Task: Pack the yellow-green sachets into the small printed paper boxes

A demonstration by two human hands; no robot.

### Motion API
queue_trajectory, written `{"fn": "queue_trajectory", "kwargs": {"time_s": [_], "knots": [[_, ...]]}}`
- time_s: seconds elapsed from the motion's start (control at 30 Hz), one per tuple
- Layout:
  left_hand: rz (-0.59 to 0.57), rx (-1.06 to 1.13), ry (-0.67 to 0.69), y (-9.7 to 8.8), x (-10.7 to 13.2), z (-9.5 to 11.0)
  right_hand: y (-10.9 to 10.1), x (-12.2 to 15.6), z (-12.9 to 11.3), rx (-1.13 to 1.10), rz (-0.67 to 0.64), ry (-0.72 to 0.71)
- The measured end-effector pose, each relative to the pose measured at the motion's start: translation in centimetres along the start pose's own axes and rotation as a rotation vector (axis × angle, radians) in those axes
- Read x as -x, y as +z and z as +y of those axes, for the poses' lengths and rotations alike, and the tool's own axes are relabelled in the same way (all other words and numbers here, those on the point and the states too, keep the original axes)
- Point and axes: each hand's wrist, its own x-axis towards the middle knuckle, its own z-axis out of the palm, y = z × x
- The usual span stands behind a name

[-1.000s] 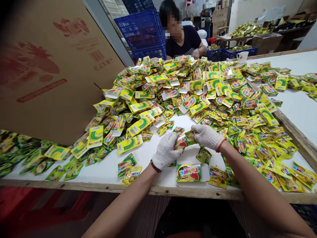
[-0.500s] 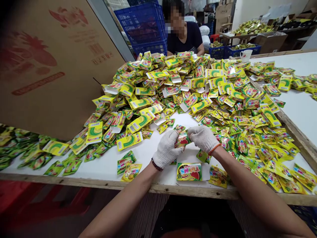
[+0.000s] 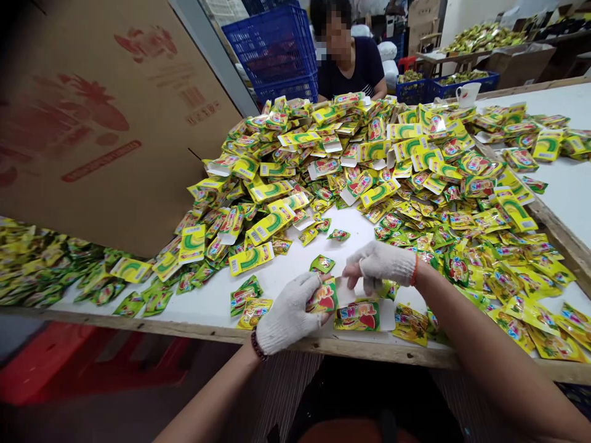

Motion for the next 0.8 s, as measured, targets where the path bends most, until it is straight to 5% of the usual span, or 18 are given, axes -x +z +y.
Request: {"fn": "queue_trajectory", "kwargs": {"time_s": [0.1, 0.2, 0.3, 0.4, 0.53, 0.63, 0.8], "knots": [[-0.023, 0.033, 0.020, -1.0, -0.4, -0.5, -0.7, -1.2, 0.6, 0.123, 0.369, -0.046], [0.087, -0.014, -0.132, -1.5, -4.3, -2.7, -0.6, -4.2, 1.5, 0.398, 0.613, -0.218], [0.094, -0.210, -0.448, -1.6, -9.1, -5.6, -0.1, -7.8, 2.2, 0.732, 0.650, -0.276], [0.126, -0.272, -0.558, -1.0, -11.9, -7.5, 0.2, -10.3, 2.3, 0.880, 0.625, -0.194], [0.164, -0.260, -0.493, 0.2, -11.5, -7.3, 0.0, -10.5, 2.2, 0.834, 0.620, -0.209], [0.198, 0.085, -0.300, 1.0, -10.2, -5.6, -0.3, -9.0, 2.2, 0.732, 0.611, -0.230], [0.099, 0.603, -0.265, 2.4, -9.1, -2.6, 0.0, -6.0, 2.6, 0.110, 0.602, -0.244]]}}
